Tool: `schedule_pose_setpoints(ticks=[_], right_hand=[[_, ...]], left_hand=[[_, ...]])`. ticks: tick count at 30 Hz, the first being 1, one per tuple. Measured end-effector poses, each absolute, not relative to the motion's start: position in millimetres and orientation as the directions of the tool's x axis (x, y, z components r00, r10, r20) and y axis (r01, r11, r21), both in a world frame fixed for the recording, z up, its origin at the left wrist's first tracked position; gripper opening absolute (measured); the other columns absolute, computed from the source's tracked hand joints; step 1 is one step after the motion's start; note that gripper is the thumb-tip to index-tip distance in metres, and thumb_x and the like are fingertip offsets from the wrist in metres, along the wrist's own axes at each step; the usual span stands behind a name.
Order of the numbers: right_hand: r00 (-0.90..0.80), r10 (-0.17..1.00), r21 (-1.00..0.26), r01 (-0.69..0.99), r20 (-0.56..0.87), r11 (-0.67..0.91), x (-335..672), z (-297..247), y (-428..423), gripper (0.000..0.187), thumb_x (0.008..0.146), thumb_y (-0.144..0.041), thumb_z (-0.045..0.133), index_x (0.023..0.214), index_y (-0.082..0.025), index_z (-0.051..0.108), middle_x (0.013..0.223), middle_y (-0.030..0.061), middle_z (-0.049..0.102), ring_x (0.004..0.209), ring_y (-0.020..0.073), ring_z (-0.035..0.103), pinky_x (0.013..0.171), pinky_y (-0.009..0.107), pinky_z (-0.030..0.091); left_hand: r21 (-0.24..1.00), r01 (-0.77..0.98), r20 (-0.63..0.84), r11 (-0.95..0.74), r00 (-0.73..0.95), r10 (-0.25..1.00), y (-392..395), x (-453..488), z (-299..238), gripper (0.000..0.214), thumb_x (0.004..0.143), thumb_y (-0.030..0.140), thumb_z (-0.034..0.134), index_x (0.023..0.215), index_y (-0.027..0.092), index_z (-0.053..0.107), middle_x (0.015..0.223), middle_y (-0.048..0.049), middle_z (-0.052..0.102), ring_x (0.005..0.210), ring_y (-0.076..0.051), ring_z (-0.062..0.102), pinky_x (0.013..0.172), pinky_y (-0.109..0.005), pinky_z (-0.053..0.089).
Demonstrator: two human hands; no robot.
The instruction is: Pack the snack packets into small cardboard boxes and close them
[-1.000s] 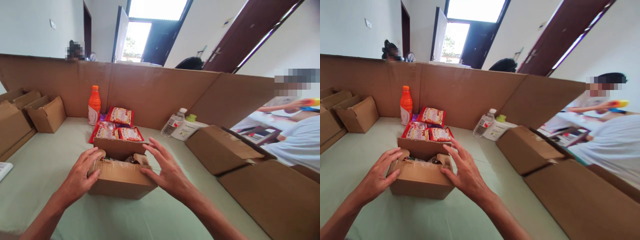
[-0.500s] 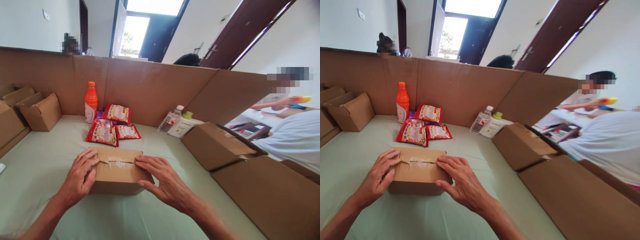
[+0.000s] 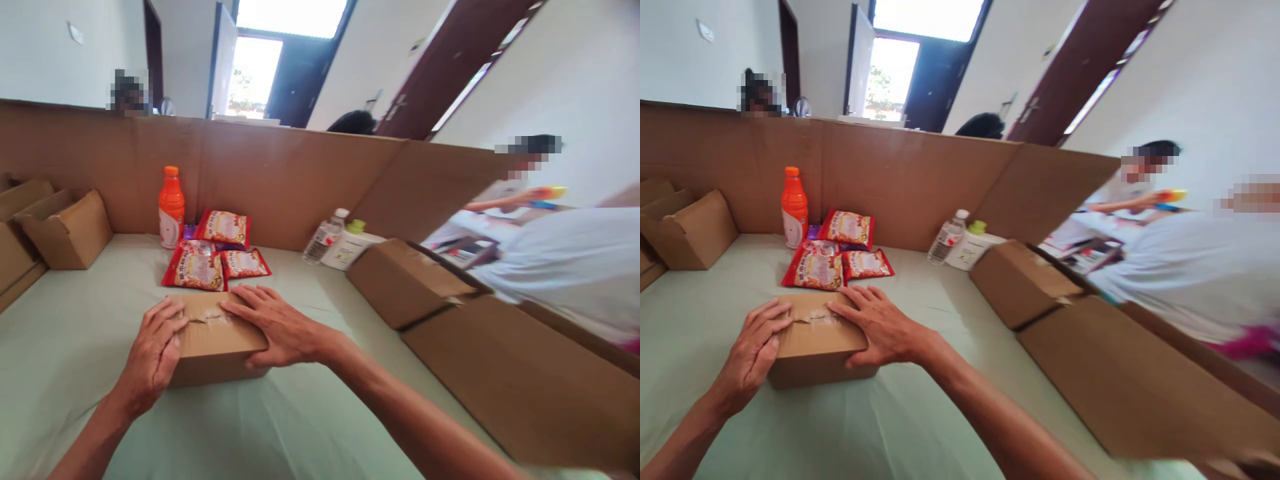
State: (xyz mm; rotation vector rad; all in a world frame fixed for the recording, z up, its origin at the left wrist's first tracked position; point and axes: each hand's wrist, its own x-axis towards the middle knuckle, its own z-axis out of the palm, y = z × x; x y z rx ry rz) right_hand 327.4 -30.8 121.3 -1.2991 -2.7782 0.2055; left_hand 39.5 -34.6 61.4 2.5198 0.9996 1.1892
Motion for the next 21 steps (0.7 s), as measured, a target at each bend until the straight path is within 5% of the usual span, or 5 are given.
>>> schedule_pose_setpoints(ticks=[9,15,21], right_hand=[[-0.565,0.818,-0.138,0.806,0.108,0.575,323,127,-58,0.098,0.069,-0.057,0.082,0.152,-0.020,0.045,0.141,0.0191,0.048,0.123,0.0342,0.048,0.105,0.050,0.036],[-0.474,0.874,-0.157,0.860,0.103,0.485,346,128,-91,0.091,0.073,-0.053,0.079,0.151,-0.020,0.046,0.140,0.0185,0.050,0.123,0.0343,0.049,0.106,0.050,0.036],[-0.207,0.967,-0.073,0.973,0.146,0.219,441,109,-109,0.077,0.082,-0.048,0.069,0.151,-0.024,0.045,0.143,0.0165,0.054,0.123,0.0337,0.055,0.103,0.051,0.039]], left_hand=[[0.443,0.425,0.641,-0.790,0.466,0.610,-21,36,56,0.037,0.102,0.020,0.038,0.134,0.028,0.056,0.147,-0.0066,0.054,0.145,-0.029,0.040,0.117,-0.052,0.039],[0.530,0.445,0.514,-0.722,0.509,0.691,-41,53,57,0.044,0.104,0.028,0.039,0.147,0.033,0.047,0.160,-0.0060,0.041,0.148,-0.031,0.038,0.118,-0.054,0.040],[0.576,0.505,0.431,-0.644,0.481,0.763,-41,61,31,0.047,0.104,0.036,0.041,0.150,0.033,0.044,0.161,-0.0079,0.039,0.146,-0.031,0.042,0.113,-0.055,0.045]])
